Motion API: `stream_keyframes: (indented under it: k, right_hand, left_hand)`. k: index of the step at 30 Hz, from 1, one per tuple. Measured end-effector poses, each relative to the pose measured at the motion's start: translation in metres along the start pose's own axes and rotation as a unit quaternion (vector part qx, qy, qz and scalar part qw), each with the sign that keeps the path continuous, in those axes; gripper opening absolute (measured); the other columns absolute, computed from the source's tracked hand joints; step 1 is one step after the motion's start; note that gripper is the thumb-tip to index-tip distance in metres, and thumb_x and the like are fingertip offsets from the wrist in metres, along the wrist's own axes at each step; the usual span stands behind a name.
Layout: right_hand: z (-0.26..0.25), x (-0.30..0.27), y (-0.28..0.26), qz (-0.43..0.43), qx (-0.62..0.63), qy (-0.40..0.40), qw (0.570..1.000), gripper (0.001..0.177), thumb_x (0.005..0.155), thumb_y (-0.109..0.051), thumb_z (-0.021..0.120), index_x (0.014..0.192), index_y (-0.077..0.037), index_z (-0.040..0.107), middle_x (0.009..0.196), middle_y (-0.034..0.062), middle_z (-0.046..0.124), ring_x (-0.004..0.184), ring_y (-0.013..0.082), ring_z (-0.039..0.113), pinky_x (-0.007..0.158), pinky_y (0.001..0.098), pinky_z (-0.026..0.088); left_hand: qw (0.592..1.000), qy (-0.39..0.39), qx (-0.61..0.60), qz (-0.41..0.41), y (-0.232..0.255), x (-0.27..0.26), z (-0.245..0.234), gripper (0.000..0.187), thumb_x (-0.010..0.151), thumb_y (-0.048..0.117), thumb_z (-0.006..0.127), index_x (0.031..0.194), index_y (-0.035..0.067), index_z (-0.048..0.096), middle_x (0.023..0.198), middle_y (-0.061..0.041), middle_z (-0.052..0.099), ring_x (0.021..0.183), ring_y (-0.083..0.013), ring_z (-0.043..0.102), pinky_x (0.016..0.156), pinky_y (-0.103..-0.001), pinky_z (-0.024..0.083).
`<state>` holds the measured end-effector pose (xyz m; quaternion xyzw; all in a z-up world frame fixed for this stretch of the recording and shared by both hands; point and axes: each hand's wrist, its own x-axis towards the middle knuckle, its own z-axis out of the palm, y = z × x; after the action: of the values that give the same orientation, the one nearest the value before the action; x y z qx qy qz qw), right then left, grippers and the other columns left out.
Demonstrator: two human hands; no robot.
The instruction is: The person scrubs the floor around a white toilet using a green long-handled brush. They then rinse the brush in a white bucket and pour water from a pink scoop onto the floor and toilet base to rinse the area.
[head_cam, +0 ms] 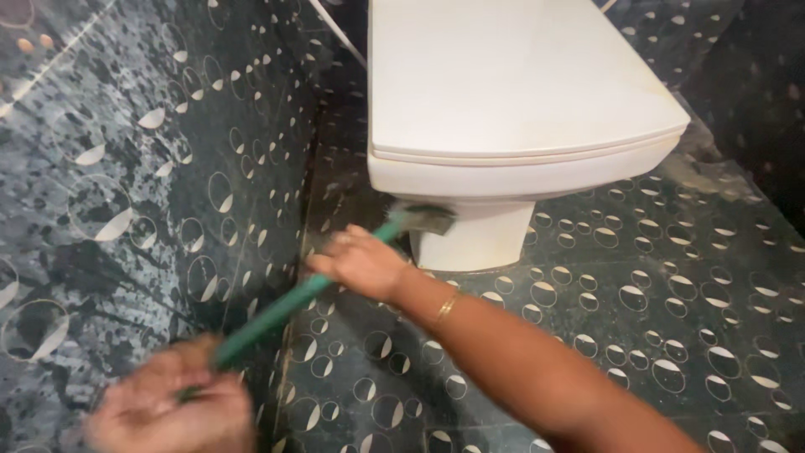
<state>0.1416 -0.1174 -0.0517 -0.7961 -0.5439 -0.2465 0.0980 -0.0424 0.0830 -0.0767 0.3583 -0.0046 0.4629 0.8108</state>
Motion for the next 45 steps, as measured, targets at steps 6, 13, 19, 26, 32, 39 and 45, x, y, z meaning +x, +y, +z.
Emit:
stream_keyframes:
  k: [6, 13, 19, 26, 32, 39, 45]
  right_hand:
    - [-0.023, -0.116, 0.055, 0.053, 0.004, -0.042, 0.998, 0.015, 0.087, -0.021, 0.066, 0.101, -0.022, 0.071, 0.092, -0.0003, 0.068, 0.097, 0.0218, 0.064, 0.084, 0.0404, 0.043]
    - [0.067, -0.155, 0.046, 0.252, 0.014, 0.033, 0.967, 0.014, 0.086, -0.028, 0.068, 0.096, -0.028, 0.077, 0.091, -0.0025, 0.07, 0.094, 0.0236, 0.06, 0.088, 0.0459, 0.041]
    - [0.052, -0.157, 0.018, 0.394, 0.003, -0.032, 0.919, 0.018, 0.085, -0.035, 0.07, 0.094, -0.023, 0.078, 0.093, 0.0013, 0.074, 0.1, 0.0314, 0.058, 0.082, 0.0533, 0.038]
    - [0.019, -0.167, 0.053, 0.317, -0.026, 0.063, 0.946, 0.013, 0.093, -0.031, 0.069, 0.098, -0.022, 0.077, 0.09, -0.0002, 0.072, 0.102, 0.029, 0.06, 0.097, 0.0515, 0.039]
    - [0.078, -0.208, 0.051, 0.418, 0.093, -0.107, 0.898, 0.015, 0.087, -0.021, 0.069, 0.09, -0.027, 0.083, 0.096, -0.0003, 0.077, 0.101, 0.0298, 0.059, 0.095, 0.053, 0.034]
    - [0.03, -0.138, 0.059, 0.331, 0.038, 0.065, 0.94, 0.013, 0.088, -0.028, 0.073, 0.097, -0.02, 0.076, 0.087, 0.0021, 0.074, 0.089, 0.0287, 0.061, 0.089, 0.0456, 0.04]
    - [0.053, -0.116, 0.067, 0.284, 0.037, 0.102, 0.952, 0.01, 0.094, -0.028, 0.07, 0.091, -0.02, 0.075, 0.088, 0.0019, 0.073, 0.089, 0.0298, 0.061, 0.087, 0.0474, 0.038]
  left_hand:
    - [0.967, -0.04, -0.175, -0.18, -0.084, -0.065, 0.032, 0.039, 0.093, 0.028, 0.052, 0.06, 0.014, 0.033, 0.062, -0.006, 0.037, 0.064, -0.0188, 0.041, 0.064, -0.035, 0.039]
    - [0.973, -0.08, 0.025, -0.215, -0.112, -0.06, 0.057, 0.042, 0.096, 0.009, 0.047, 0.056, 0.009, 0.034, 0.058, -0.007, 0.037, 0.056, -0.021, 0.04, 0.058, -0.037, 0.037]
    - [0.97, -0.111, -0.002, -0.215, -0.111, -0.08, 0.077, 0.043, 0.098, 0.012, 0.048, 0.059, 0.009, 0.031, 0.06, -0.007, 0.037, 0.059, -0.0206, 0.04, 0.058, -0.036, 0.036]
    - [0.973, -0.151, -0.103, -0.141, -0.096, -0.094, 0.071, 0.047, 0.104, 0.023, 0.045, 0.062, 0.009, 0.031, 0.061, -0.007, 0.038, 0.06, -0.0203, 0.04, 0.061, -0.036, 0.036]
    - [0.963, -0.026, 0.016, -0.268, -0.154, -0.119, 0.08, 0.05, 0.102, 0.02, 0.051, 0.057, 0.01, 0.032, 0.055, -0.005, 0.037, 0.052, -0.0195, 0.038, 0.054, -0.037, 0.035]
    - [0.973, -0.192, -0.1, -0.076, -0.087, -0.046, 0.085, 0.044, 0.1, 0.027, 0.044, 0.062, 0.009, 0.033, 0.06, -0.009, 0.039, 0.06, -0.0223, 0.039, 0.067, -0.039, 0.039]
    - [0.984, -0.08, -0.058, -0.151, -0.109, -0.023, 0.074, 0.051, 0.107, 0.032, 0.042, 0.061, 0.016, 0.029, 0.055, -0.002, 0.03, 0.053, -0.0149, 0.03, 0.055, -0.034, 0.032]
